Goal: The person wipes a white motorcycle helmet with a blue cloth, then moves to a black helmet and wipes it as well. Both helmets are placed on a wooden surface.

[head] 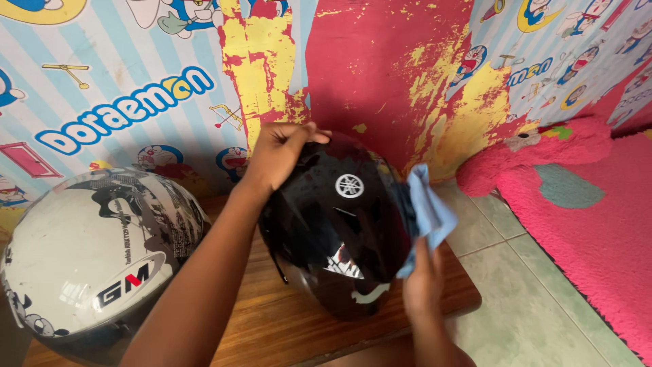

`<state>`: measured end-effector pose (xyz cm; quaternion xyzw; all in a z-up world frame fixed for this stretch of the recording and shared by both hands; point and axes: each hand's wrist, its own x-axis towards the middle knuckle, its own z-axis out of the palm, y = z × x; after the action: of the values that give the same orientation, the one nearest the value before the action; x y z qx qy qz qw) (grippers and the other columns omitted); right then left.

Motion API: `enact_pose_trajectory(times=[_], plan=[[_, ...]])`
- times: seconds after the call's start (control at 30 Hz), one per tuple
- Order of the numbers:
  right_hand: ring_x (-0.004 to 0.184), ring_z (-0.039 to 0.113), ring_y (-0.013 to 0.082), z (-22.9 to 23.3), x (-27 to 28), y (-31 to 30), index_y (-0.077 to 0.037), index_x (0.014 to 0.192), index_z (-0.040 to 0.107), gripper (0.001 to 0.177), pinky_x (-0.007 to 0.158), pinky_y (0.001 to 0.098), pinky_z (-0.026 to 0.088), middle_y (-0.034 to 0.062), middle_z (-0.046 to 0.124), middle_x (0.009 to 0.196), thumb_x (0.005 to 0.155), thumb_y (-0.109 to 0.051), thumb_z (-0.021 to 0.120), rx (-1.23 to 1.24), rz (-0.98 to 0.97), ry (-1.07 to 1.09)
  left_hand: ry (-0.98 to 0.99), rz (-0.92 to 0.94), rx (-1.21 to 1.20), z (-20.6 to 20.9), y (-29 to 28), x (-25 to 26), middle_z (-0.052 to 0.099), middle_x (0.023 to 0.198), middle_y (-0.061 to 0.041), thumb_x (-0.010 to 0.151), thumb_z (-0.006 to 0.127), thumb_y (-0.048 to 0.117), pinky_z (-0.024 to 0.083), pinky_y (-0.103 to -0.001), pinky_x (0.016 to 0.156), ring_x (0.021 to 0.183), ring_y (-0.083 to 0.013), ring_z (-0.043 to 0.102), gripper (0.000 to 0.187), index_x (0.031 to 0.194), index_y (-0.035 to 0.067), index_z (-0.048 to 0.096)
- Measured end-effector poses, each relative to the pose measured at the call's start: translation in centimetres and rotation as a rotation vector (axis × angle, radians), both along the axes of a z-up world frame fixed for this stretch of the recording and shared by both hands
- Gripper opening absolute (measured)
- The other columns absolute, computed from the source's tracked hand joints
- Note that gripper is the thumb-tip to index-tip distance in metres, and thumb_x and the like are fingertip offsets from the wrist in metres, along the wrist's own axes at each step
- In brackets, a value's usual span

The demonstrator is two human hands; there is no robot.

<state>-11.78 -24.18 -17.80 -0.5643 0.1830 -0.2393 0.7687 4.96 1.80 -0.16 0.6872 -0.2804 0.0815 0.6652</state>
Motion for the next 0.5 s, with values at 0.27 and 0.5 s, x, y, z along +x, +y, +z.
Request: enact_pose_trajectory(times=[0.27,0.5], plan=[[0.120,0.048,0.0476,4.0,-8.3,10.6,0.006,0.137,0.044,0.042,0.095,0.0525,0.042,0.0360,0.044,0.136,0.097,-0.008,0.049,-1.117,-0.128,-0.498,0.042,-0.042,-0.040,-0.5,1.2,0.4,0.081,0.097,-0.014,0.103,0.059,0.014,0.057,-0.030,0.095,0.096,-0.0173,0.076,0.028,0.092,-0.004,0.079],[0.118,0.061,0.0393,9.5,-3.3,7.9,0.000,0.121,0.067,0.032,0.104,0.0457,0.047,0.0182,0.063,0.128,0.092,-0.002,0.057,-1.176,-0.047,-0.641,-0.016,0.077,-0.029,-0.4,-0.4,-1.1,0.082,0.097,-0.009,0.099,0.059,0.010,0.056,-0.026,0.087,0.088,-0.0102,0.072,0.024,0.095,-0.001,0.080]])
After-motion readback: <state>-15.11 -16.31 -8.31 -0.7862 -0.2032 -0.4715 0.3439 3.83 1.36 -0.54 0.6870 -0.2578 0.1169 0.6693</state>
